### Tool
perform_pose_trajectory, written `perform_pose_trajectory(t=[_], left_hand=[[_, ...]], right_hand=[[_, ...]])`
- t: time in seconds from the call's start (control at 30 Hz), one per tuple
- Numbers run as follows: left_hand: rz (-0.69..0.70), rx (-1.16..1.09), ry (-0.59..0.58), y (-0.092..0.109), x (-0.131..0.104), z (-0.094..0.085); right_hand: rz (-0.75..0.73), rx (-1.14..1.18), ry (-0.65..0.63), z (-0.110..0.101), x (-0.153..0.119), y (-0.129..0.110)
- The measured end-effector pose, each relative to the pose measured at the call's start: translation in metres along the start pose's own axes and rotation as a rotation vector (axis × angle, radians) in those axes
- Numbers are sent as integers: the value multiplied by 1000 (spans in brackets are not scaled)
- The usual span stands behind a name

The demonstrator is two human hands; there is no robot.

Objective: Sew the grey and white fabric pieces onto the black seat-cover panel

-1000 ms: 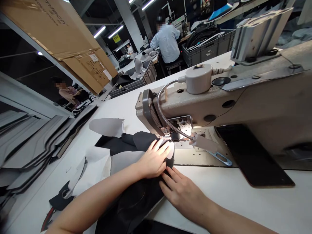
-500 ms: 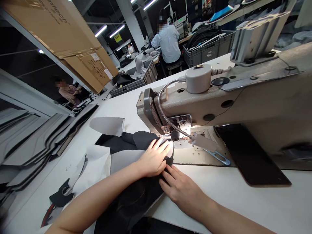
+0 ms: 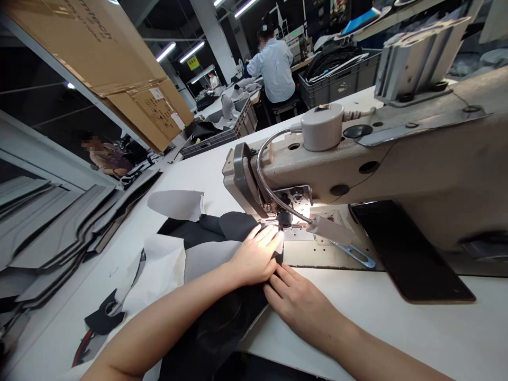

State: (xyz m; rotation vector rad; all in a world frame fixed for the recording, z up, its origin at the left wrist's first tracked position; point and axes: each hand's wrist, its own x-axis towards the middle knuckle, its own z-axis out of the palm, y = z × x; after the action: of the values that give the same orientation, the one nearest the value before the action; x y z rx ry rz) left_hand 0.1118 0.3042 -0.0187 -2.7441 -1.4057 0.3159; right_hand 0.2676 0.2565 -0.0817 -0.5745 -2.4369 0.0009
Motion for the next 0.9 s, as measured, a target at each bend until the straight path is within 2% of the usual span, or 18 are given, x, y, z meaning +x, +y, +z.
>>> perform_pose_trajectory(t=[0.27,0.47,0.63,0.77,0.9], left_hand=[[30,-119,-4,-7,-11,-5],[19,-135,9,-4,-13,-4],[-29,-61,73,6,-7,5],[-94,1,77,15,4,14],[-123,-31,76,15,15,9]], right_hand=[[-39,-54,43,2,-1,-2],[-35,-63,44,1,-1,-5],[-17,-42,23,-2,-3,-4],[43,32,-6,-3,-4,5],[141,132,-29,-10,-3,11]])
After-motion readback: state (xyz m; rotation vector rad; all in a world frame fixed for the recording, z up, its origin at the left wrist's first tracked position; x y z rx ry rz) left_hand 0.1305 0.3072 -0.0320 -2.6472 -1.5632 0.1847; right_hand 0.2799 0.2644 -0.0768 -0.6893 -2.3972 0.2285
